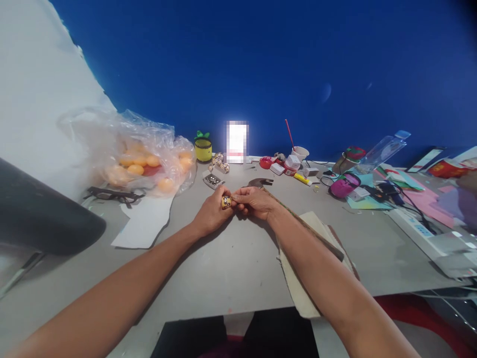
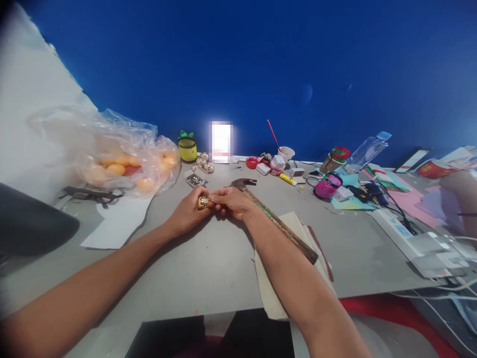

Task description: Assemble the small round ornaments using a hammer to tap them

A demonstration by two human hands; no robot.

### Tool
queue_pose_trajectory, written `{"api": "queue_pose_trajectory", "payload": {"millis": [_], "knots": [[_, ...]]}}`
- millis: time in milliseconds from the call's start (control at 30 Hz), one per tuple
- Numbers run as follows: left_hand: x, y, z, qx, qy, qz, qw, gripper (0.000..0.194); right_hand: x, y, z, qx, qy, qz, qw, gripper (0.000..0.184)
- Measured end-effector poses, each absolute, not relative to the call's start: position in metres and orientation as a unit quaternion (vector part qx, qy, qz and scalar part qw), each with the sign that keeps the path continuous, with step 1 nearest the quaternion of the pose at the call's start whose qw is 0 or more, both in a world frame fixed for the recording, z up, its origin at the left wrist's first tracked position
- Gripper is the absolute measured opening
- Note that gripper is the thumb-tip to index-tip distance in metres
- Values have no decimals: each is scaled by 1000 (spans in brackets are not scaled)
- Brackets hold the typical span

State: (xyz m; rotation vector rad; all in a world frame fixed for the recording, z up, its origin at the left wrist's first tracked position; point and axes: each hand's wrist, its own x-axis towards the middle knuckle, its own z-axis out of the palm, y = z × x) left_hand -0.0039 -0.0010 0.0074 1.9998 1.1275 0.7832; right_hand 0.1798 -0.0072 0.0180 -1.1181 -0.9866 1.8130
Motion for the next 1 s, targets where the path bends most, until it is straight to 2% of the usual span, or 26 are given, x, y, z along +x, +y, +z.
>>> {"api": "queue_pose_trajectory", "payload": {"millis": [1000], "knots": [[-4,0,1,818,418,272,288,23,177,-6,11,-453,-400,693,393,32]]}}
